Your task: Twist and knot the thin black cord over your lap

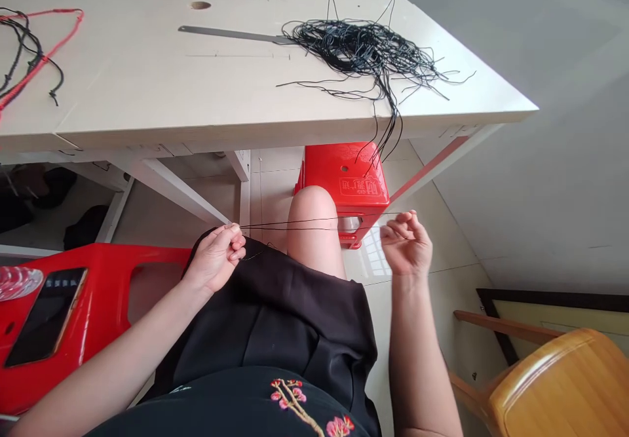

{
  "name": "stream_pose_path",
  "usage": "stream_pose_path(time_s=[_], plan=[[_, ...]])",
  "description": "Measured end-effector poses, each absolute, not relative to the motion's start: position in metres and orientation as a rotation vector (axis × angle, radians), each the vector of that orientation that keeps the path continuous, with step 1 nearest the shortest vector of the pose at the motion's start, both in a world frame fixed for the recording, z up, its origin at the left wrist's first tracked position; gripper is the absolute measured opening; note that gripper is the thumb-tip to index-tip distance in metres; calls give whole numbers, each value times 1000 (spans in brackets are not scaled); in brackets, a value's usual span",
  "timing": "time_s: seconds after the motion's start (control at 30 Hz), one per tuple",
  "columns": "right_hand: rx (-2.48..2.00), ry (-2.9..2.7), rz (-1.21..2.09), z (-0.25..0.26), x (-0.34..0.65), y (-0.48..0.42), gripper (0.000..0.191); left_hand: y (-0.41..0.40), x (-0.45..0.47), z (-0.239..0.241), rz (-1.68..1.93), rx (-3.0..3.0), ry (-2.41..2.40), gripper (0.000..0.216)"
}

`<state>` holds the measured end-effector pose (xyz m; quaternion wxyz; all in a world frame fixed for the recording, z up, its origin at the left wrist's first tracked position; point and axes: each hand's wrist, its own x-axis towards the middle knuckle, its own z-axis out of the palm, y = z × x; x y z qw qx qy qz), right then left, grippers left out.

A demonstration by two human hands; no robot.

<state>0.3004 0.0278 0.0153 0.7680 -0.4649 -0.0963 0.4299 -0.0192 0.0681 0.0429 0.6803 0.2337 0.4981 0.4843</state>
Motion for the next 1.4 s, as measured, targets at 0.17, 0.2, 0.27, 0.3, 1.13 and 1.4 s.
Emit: stream_pose_path(time_s=[0.17,0.2,0.27,0.3,1.13,1.4], plan=[[-1481,-347,414,15,308,1,24,60,-8,56,1014,539,1054,17],[-1531,-510,269,20,291,-4,21,58,-6,59,992,549,1040,16],[-1522,-955,253,34,246,-9,14,54,-1,65,954,569,1009,16],[-1464,-1189,296,40,222,-10,14,51,2,69,941,581,992,16],[-1142,-1706,151,51,133,10,20,33,11,79,892,467,968,20],[-1212,-1338,703,52,124,5,6,32,10,78,825,395,985,21]])
